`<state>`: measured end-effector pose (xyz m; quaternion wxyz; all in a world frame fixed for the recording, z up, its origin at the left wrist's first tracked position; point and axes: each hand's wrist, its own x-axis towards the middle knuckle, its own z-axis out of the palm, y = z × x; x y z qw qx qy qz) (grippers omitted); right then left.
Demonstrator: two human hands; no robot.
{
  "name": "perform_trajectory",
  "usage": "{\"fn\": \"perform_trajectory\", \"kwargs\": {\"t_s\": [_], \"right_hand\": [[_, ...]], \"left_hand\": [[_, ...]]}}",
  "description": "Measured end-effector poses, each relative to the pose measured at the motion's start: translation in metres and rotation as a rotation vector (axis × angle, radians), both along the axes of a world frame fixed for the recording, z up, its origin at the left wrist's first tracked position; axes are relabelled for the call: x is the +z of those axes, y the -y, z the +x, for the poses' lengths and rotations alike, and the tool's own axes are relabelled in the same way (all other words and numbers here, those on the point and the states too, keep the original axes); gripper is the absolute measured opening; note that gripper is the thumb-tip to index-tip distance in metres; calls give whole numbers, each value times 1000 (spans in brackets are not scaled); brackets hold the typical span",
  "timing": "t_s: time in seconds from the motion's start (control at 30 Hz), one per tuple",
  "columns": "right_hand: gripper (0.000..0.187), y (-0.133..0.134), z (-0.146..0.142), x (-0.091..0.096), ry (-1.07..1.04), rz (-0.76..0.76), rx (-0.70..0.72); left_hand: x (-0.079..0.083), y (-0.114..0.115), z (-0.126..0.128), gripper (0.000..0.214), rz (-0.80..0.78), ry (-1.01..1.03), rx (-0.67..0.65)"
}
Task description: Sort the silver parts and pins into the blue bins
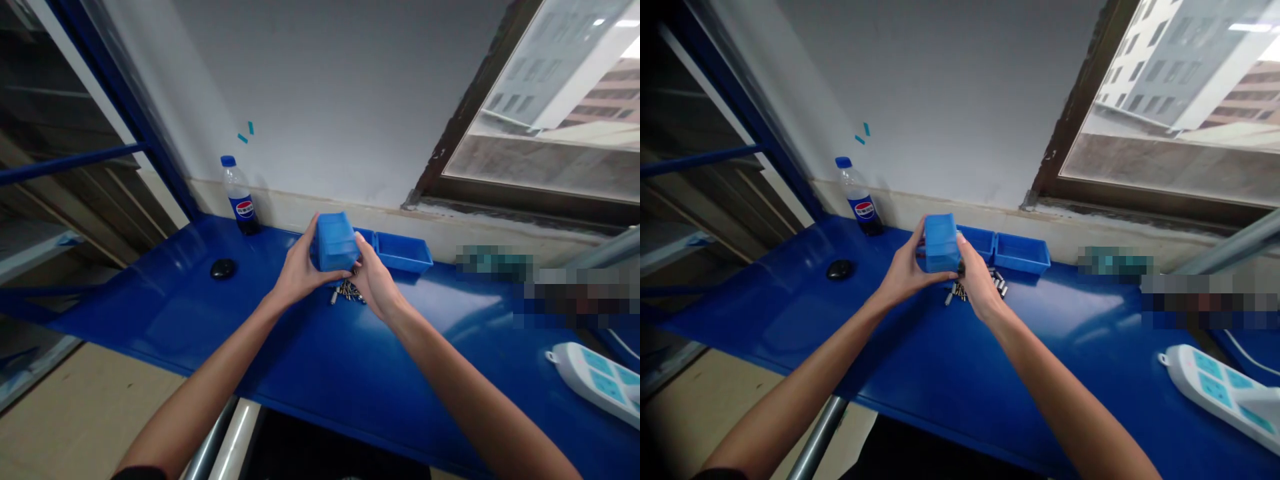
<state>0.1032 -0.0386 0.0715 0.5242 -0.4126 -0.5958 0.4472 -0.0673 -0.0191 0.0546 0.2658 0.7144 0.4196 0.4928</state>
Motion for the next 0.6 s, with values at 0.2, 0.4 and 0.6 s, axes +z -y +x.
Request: {"fn": "perform_trajectory", "kwargs": {"t_s": [0.2, 0.4, 0.6], "right_hand": [[74, 4, 32, -22, -285, -241, 49], [59, 0, 62, -57, -295, -337, -43], [52, -2, 76, -69, -140, -233, -227]], "left_hand": [[25, -20, 28, 125, 26, -455, -124], [12, -39, 51, 116, 26, -595, -179], [7, -42, 52, 107, 49, -617, -155]]}}
